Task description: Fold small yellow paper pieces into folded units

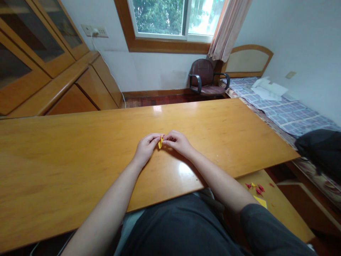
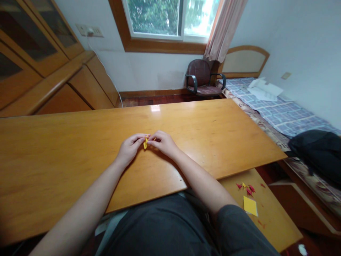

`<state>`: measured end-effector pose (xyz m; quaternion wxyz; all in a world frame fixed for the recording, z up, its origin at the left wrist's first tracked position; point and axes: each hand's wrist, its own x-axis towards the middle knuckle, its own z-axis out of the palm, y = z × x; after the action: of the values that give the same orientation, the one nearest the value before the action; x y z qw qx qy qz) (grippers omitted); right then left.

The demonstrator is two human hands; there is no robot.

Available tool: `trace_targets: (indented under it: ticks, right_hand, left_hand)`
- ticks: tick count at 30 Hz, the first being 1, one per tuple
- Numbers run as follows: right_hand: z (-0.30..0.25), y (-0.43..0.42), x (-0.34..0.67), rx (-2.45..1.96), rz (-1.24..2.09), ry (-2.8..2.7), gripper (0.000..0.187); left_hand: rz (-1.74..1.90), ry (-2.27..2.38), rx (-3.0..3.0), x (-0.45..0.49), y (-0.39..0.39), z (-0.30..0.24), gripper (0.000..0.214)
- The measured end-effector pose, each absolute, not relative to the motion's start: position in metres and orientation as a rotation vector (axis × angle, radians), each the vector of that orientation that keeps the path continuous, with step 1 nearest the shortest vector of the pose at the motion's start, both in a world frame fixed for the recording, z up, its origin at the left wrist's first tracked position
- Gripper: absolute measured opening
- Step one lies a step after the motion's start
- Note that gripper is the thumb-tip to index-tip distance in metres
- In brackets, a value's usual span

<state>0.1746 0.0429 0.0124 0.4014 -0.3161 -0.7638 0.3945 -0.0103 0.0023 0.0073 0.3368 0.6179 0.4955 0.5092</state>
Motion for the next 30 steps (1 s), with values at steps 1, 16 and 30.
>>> trace_targets:
  ticks: [1,16,30]
  right_hand:
    - [0.012,0.043,0.174,-0.809,1.009,-1.931,0.010]
    - [0.010,0.043,0.175,-0.909,1.146,-1.803,0.020]
    - [0.013,0.045,0.178,-0.703,0.949,-2.067,0.006]
  left_hand:
    - [1.331,1.301,1.632,-0.010,0.003,0.007,0.023]
    - [1.282,1.380,1.535,-0.012,0.005,0.001,0.035]
    - [1.189,1.115,1.362,-0.012,0.004,-0.004,0.058]
